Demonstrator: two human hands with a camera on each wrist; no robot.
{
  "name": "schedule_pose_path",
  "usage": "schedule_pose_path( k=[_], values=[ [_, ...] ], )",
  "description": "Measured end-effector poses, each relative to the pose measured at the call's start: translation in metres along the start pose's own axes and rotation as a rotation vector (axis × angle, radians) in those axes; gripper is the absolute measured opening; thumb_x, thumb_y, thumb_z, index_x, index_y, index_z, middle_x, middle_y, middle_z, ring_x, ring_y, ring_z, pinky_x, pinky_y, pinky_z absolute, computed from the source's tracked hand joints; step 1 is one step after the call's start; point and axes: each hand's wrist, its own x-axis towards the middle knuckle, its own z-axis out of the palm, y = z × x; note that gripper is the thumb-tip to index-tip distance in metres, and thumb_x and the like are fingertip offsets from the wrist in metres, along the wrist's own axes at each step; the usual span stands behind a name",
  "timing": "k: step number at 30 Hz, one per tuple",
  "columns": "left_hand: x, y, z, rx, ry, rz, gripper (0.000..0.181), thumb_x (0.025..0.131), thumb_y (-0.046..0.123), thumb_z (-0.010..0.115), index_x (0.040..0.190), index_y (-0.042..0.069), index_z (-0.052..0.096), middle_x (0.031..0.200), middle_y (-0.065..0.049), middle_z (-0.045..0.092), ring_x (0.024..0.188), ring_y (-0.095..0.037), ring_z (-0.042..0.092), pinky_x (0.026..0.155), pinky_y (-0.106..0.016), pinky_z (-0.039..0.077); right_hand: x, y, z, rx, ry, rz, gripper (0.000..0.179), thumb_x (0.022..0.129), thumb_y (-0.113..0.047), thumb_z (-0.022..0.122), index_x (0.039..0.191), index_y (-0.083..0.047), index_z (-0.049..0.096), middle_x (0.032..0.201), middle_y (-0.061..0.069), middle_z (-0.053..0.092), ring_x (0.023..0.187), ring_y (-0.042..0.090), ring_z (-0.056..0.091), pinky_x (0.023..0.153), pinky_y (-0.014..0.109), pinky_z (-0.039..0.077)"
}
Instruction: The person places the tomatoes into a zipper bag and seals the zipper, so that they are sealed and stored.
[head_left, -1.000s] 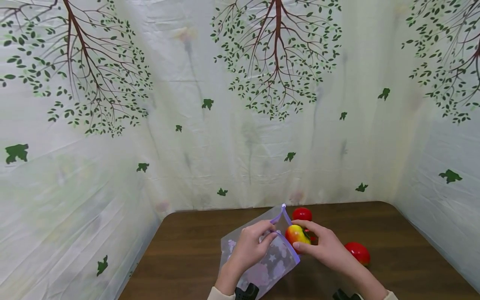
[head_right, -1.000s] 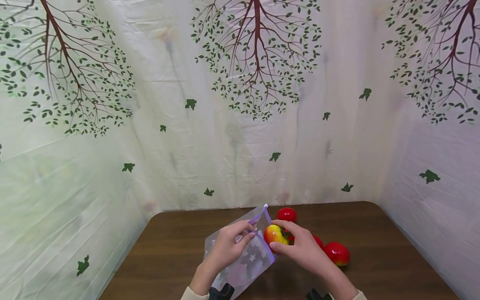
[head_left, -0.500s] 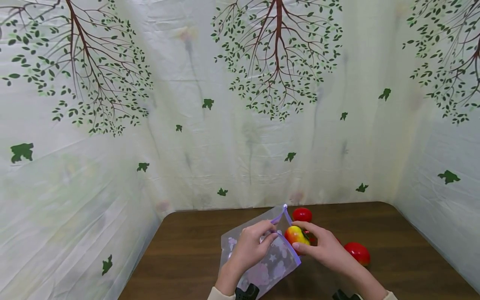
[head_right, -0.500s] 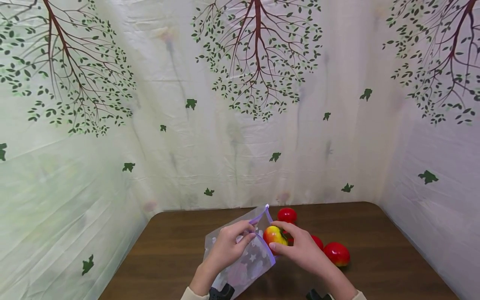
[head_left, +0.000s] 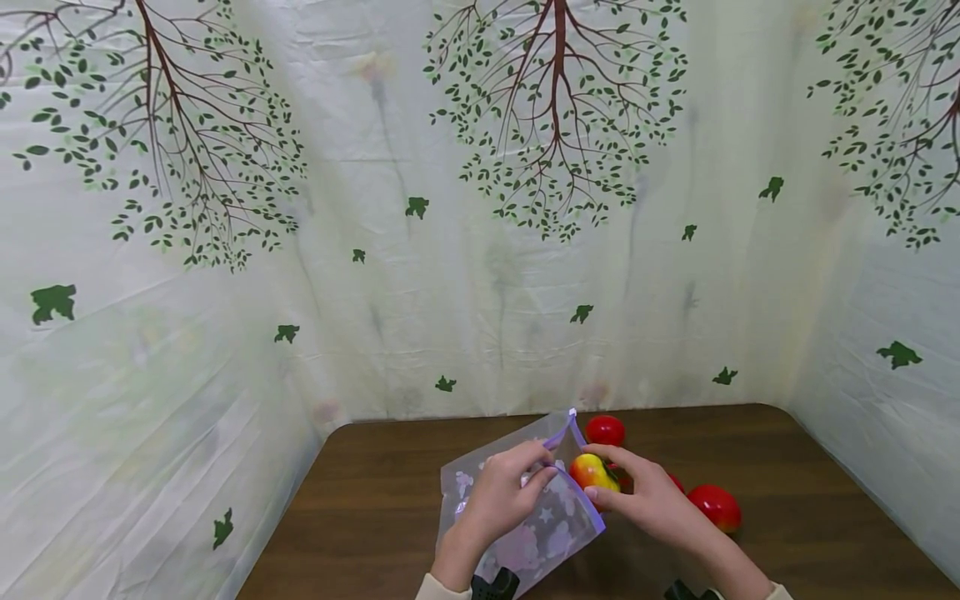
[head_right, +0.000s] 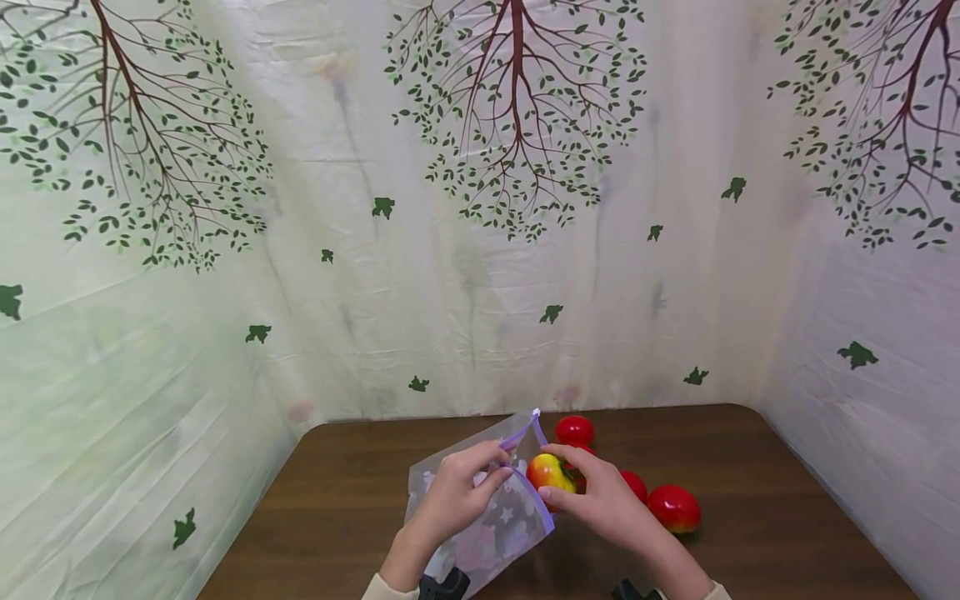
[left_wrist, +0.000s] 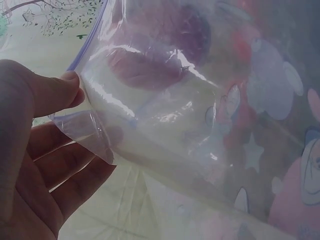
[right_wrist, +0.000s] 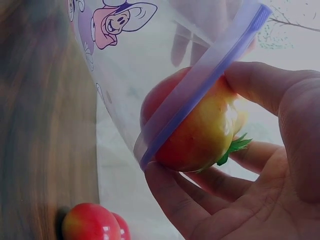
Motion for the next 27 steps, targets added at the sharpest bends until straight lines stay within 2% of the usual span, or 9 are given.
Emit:
schedule_pose_path(
  k=[5,11,19,27],
  values=[
    [0.0001,-0.0003,0.0006,-0.004,0.003,-0.001,0.007,0.095,0.016,0.072,0.096,0.018,0.065,0.091,0.011,0.064,0.08,-0.002,0.061,0.07,-0.016,0.051,-0.0006,0.0,0.0006,0.009,-0.008,-0.008,0.061,0.087,-0.044,0.076,0.141,-0.022,0.056,0.126,0.006,0.061,0.102,0.026,0.059,0.073,0.029,0.057],
    [0.0008,-0.0012,0.0008,0.011,0.027,0.03,0.007,0.093,0.012,0.073,0.094,0.015,0.067,0.09,0.01,0.065,0.079,-0.001,0.061,0.067,-0.02,0.051,-0.0011,0.0026,0.0002,0.023,-0.036,-0.071,0.055,0.093,-0.036,0.072,0.142,-0.017,0.055,0.134,0.011,0.06,0.112,0.03,0.062,0.08,0.028,0.056],
    [0.001,-0.0008,-0.0004,0.016,0.023,0.038,0.009,0.093,0.011,0.073,0.095,0.015,0.066,0.089,0.009,0.065,0.079,-0.001,0.063,0.071,-0.016,0.052,-0.0006,0.0039,-0.0001,0.008,-0.02,-0.086,0.052,0.093,-0.032,0.073,0.14,-0.016,0.056,0.135,0.011,0.061,0.112,0.028,0.064,0.084,0.03,0.056],
    [-0.0001,-0.0006,-0.0003,0.01,0.017,0.023,0.009,0.094,0.014,0.072,0.096,0.017,0.065,0.089,0.01,0.064,0.081,-0.001,0.063,0.072,-0.017,0.053,-0.0016,0.0043,-0.0023,0.059,-0.018,-0.102,0.05,0.093,-0.027,0.074,0.139,-0.016,0.058,0.136,0.013,0.059,0.112,0.031,0.064,0.078,0.028,0.057]
  ],
)
